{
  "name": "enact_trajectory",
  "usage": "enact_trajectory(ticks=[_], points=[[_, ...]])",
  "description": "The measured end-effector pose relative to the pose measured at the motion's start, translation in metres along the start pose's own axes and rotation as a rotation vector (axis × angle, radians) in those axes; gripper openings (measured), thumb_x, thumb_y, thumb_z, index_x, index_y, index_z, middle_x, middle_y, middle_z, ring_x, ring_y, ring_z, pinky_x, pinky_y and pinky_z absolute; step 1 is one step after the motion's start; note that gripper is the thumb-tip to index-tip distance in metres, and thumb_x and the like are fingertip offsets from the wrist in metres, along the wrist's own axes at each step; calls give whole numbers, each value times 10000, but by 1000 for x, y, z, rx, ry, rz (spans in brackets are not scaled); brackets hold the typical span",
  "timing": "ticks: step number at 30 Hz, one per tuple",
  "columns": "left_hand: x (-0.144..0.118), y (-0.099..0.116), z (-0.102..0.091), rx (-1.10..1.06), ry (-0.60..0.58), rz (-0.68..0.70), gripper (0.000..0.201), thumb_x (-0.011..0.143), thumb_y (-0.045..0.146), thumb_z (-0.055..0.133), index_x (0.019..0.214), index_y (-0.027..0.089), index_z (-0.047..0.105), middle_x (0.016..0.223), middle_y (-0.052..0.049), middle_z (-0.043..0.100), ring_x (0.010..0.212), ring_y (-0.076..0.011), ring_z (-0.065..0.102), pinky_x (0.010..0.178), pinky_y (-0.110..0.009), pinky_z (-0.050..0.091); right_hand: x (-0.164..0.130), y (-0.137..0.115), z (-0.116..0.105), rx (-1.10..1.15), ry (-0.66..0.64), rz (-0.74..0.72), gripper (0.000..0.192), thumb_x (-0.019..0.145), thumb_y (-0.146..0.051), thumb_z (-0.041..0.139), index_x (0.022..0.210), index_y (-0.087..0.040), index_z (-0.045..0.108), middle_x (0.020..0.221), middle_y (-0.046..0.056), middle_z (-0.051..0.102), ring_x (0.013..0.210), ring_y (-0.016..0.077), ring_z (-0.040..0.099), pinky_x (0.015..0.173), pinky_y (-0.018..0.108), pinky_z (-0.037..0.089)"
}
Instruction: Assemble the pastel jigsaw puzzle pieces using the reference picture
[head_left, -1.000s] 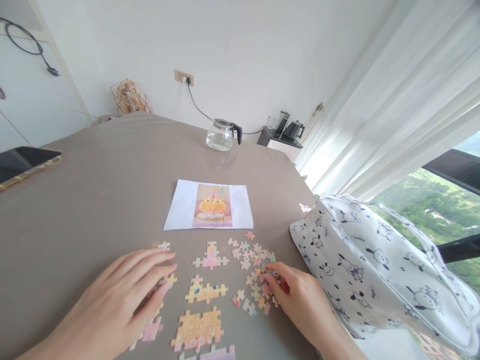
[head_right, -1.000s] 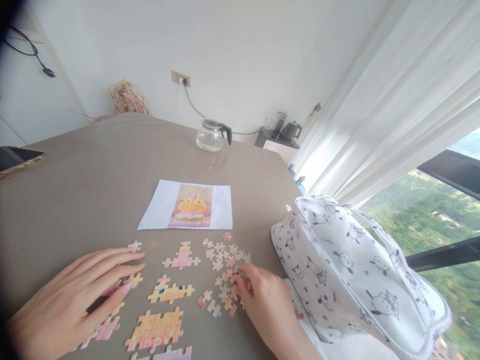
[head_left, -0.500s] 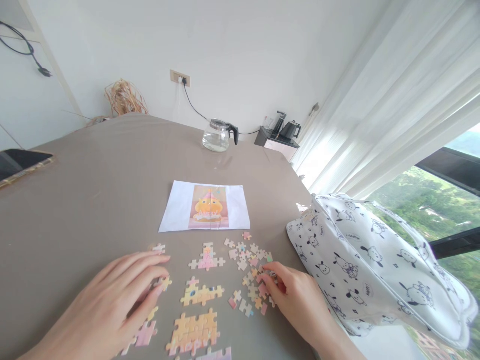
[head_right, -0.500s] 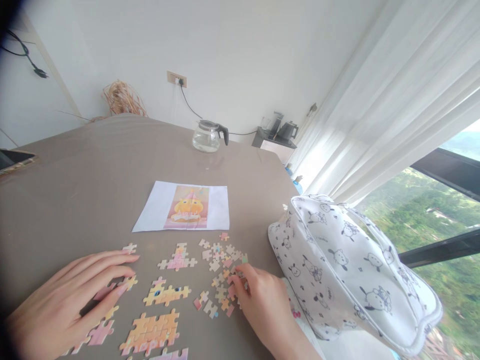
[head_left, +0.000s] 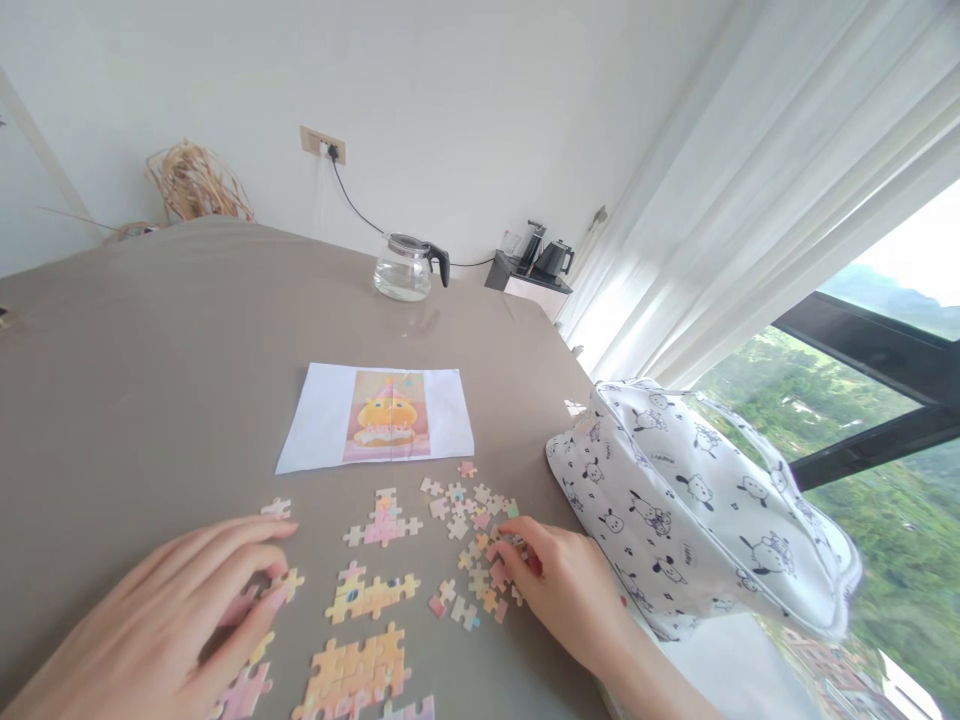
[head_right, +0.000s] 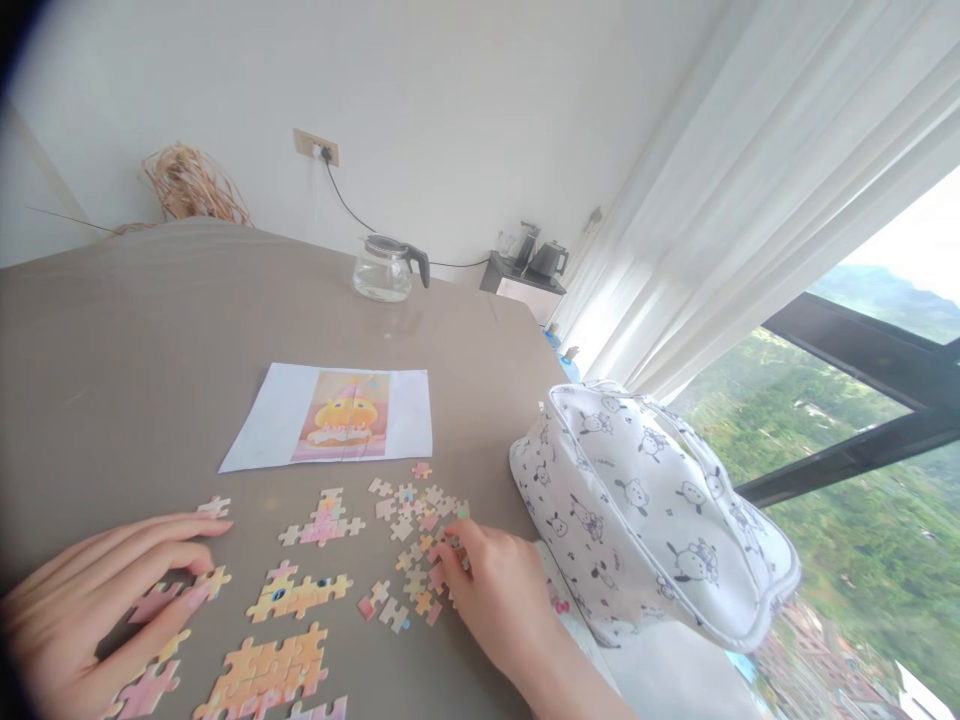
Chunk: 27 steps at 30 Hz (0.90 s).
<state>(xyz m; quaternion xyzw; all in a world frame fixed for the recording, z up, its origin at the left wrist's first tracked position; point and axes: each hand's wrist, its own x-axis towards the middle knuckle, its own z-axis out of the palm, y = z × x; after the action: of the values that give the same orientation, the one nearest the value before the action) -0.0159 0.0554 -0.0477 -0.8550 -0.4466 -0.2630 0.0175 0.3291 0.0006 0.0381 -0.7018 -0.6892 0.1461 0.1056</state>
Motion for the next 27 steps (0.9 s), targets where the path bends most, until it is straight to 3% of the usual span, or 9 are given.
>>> enact_trajectory(ticks=[9,18,27], points=[[-2,-1,3,-20,-22,32,131,897,385,502,862,274,561,1191,-43,634,1131,-259,584,886,-398,441,13,-9,-6,-98,32,67,198,930,-231,556,1068,-234,698,694,0,667,660,192,617,590,249,335],[1,6,3,-75,-62,-49,203,921,422,439,829,291,564,1181,-3,643,1152,-251,562,913,-421,421,45,-30,-6,-89,-40,17,162,912,-270,596,1017,-231,713,709,-4,671,672,181,610,576,247,307],[4,13,0,-110,-28,-54,211,939,392,421,860,288,586,1162,7,661,1140,-227,578,931,-392,419,49,-28,-3,-53,-79,36,131,925,-233,557,933,-231,687,639,-28,632,628,164,584,557,242,302]])
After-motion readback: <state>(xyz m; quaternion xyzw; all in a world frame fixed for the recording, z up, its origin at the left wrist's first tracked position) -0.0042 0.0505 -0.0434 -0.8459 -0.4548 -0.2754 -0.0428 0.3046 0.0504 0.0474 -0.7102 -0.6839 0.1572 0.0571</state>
